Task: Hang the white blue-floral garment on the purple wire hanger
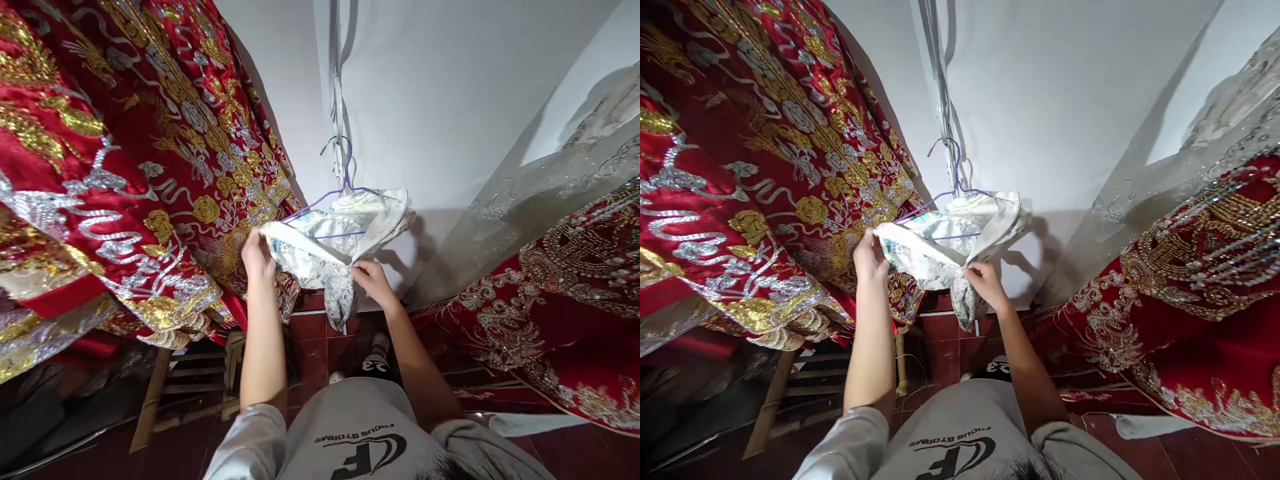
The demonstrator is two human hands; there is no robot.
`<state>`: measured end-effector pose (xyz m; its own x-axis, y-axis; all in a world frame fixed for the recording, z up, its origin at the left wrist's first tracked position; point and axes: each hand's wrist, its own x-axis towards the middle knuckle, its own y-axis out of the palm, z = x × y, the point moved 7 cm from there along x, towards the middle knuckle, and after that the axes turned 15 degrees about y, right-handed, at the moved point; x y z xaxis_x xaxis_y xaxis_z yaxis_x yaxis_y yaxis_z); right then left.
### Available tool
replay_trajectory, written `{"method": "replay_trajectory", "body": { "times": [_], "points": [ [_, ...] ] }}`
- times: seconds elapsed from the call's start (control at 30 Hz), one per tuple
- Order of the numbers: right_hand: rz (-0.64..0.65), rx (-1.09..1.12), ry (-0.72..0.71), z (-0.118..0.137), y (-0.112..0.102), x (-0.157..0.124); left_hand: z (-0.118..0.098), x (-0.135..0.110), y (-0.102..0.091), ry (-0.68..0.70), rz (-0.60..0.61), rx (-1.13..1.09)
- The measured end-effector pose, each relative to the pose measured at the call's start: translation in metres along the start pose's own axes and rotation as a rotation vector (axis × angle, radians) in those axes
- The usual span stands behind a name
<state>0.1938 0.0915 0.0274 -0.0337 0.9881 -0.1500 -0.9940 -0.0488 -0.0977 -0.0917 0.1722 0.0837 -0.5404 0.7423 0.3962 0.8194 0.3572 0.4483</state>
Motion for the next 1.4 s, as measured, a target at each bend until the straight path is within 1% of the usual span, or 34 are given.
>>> {"method": "replay_trajectory", "body": {
  "times": [0.07, 0.1, 0.13, 0.17, 0.2, 0.23, 0.27, 0.33, 0.37, 0.4, 0.43, 0.47, 0.5, 0.57, 0.6, 0.63, 0.67, 0.7, 0.73, 0.77, 0.8, 0.87, 0.9, 0.93, 0.97, 1.03, 1.07, 1.13, 1.2, 1.27, 1.33, 1.4],
  "points": [
    [0.063, 0.002, 0.022, -0.003, 0.002, -0.004, 0.040, -0.032, -0.024, -0.246, -0.165, -0.009],
    [0.084, 0.003, 0.040, -0.004, 0.002, -0.004, 0.054, -0.051, -0.031, -0.313, -0.204, -0.009],
    [0.100, 0.000, 0.059, -0.006, 0.000, -0.004, 0.066, -0.068, -0.035, -0.348, -0.218, -0.008],
    [0.118, -0.011, 0.081, -0.010, -0.002, -0.003, 0.074, -0.084, -0.036, -0.368, -0.202, -0.004],
    [0.137, -0.039, 0.108, -0.014, -0.004, -0.002, 0.080, -0.097, -0.035, -0.378, -0.140, 0.013],
    [0.162, -0.092, 0.145, -0.020, -0.006, -0.001, 0.082, -0.107, -0.031, -0.379, -0.047, 0.041],
    [0.193, -0.168, 0.192, -0.028, -0.007, 0.000, 0.082, -0.114, -0.025, -0.365, 0.076, 0.079],
    [0.221, -0.340, 0.279, -0.040, -0.010, -0.001, 0.069, -0.122, -0.010, -0.277, 0.331, 0.157],
    [0.199, -0.400, 0.289, -0.042, -0.011, -0.001, 0.058, -0.125, -0.002, -0.211, 0.421, 0.179],
    [0.168, -0.423, 0.264, -0.040, -0.012, -0.002, 0.045, -0.127, 0.007, -0.143, 0.487, 0.191],
    [0.147, -0.407, 0.211, -0.034, -0.009, -0.003, 0.032, -0.130, 0.015, -0.082, 0.541, 0.198],
    [0.153, -0.357, 0.143, -0.027, -0.005, -0.005, 0.020, -0.135, 0.025, -0.031, 0.597, 0.207],
    [0.198, -0.287, 0.074, -0.019, 0.003, -0.009, 0.009, -0.141, 0.036, 0.007, 0.663, 0.219],
    [0.362, -0.153, -0.019, -0.007, 0.022, -0.017, -0.005, -0.154, 0.054, 0.050, 0.781, 0.245],
    [0.428, -0.109, -0.036, -0.004, 0.029, -0.020, -0.009, -0.158, 0.060, 0.066, 0.807, 0.252],
    [0.459, -0.083, -0.036, -0.003, 0.032, -0.022, -0.011, -0.161, 0.063, 0.086, 0.806, 0.252],
    [0.458, -0.079, -0.025, -0.003, 0.033, -0.024, -0.013, -0.161, 0.064, 0.110, 0.790, 0.246],
    [0.430, -0.089, -0.010, -0.002, 0.030, -0.024, -0.013, -0.161, 0.063, 0.127, 0.777, 0.233],
    [0.381, -0.105, -0.004, 0.000, 0.025, -0.024, -0.010, -0.162, 0.062, 0.124, 0.793, 0.213],
    [0.322, -0.121, -0.017, 0.004, 0.018, -0.024, -0.006, -0.165, 0.060, 0.093, 0.848, 0.186],
    [0.260, -0.135, -0.053, 0.012, 0.010, -0.024, 0.000, -0.171, 0.059, 0.034, 0.936, 0.158],
    [0.133, -0.156, -0.181, 0.037, -0.008, -0.024, 0.014, -0.188, 0.053, -0.129, 1.168, 0.144],
    [0.067, -0.159, -0.254, 0.051, -0.018, -0.023, 0.020, -0.197, 0.047, -0.197, 1.274, 0.175],
    [-0.001, -0.159, -0.321, 0.064, -0.027, -0.022, 0.024, -0.202, 0.040, -0.235, 1.349, 0.224],
    [-0.068, -0.159, -0.374, 0.076, -0.036, -0.019, 0.026, -0.204, 0.033, -0.246, 1.388, 0.283],
    [-0.187, -0.174, -0.430, 0.093, -0.051, -0.008, 0.026, -0.198, 0.021, -0.234, 1.381, 0.373],
    [-0.225, -0.199, -0.435, 0.098, -0.055, 0.000, 0.023, -0.193, 0.017, -0.227, 1.362, 0.393],
    [-0.234, -0.287, -0.409, 0.100, -0.057, 0.016, 0.016, -0.181, 0.009, -0.222, 1.347, 0.413],
    [-0.193, -0.396, -0.329, 0.092, -0.055, 0.032, 0.008, -0.169, 0.003, -0.214, 1.366, 0.442],
    [-0.153, -0.489, -0.219, 0.079, -0.054, 0.042, 0.000, -0.159, -0.007, -0.206, 1.407, 0.520],
    [-0.144, -0.535, -0.133, 0.067, -0.058, 0.044, -0.005, -0.151, -0.021, -0.229, 1.441, 0.678],
    [-0.161, -0.541, -0.100, 0.059, -0.064, 0.043, -0.009, -0.143, -0.035, -0.242, 1.454, 0.875]
  ]
}}
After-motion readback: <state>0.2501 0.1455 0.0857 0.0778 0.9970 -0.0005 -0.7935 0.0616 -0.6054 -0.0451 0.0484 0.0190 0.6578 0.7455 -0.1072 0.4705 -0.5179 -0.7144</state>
